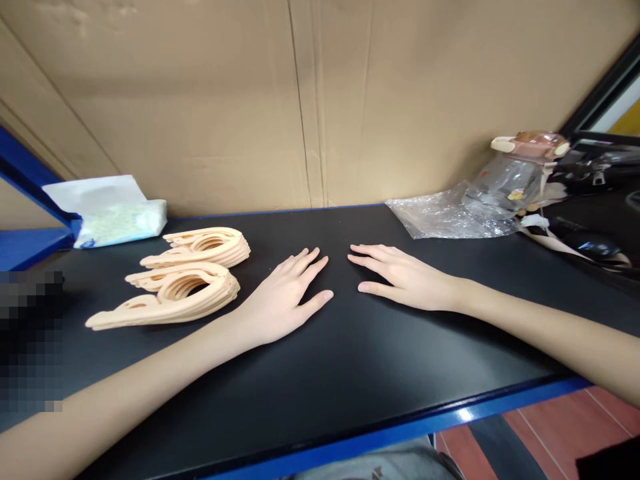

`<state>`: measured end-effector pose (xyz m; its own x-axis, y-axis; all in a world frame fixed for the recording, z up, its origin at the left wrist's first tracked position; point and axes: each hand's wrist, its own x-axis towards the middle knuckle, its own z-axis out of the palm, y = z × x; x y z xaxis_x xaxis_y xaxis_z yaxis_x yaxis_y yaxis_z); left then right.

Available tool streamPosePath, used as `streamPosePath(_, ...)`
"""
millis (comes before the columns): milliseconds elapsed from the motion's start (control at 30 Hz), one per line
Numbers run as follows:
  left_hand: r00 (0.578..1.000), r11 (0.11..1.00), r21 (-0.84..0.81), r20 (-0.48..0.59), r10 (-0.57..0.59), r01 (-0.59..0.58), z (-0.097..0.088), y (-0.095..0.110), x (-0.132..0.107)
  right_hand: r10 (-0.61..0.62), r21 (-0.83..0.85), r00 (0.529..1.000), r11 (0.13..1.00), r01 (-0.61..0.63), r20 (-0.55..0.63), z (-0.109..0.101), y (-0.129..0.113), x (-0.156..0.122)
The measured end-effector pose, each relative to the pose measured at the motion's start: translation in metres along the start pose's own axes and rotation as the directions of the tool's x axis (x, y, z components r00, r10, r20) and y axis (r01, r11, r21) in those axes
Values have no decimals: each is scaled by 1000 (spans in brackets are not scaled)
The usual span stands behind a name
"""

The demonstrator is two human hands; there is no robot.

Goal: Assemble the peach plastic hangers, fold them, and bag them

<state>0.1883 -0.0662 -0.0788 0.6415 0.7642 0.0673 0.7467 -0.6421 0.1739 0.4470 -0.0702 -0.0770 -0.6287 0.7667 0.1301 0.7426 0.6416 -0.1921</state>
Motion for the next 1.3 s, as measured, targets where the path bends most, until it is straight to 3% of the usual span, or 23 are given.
streamPosePath(567, 999, 1000, 18, -29, 23, -22, 1, -3, 0, -45, -98, 999, 994, 43, -17, 1, 0, 0)
streamPosePath(733, 999, 1000, 22, -27, 21, -20, 1, -4, -1, -50, -217, 998, 975, 39, -47, 0, 0, 2)
streamPosePath(833, 999, 999, 22, -29, 25, -24, 1, -4, -1, 38, -411, 974, 902, -130, -226, -7, 6, 2)
streamPosePath(933, 999, 1000, 16, -27, 23, -22, 0, -3, -2, 178, -572, 922, 739, -355, -343, -20, 19, 0)
streamPosePath(1033, 1000, 1000, 15, -15, 15, -14, 0, -3, -2, 371, -664, 892, 603, -442, -257, -31, 35, -3)
streamPosePath(1100, 1000, 1000, 17, -11, 10, -10, -1, -2, -1, 485, -687, 858, 567, -454, -167, -36, 42, -4)
streamPosePath(1300, 1000, 1000, 15, -9, 13, -13, -2, -2, -2, 536, -675, 832, 560, -480, -148, -41, 39, -1)
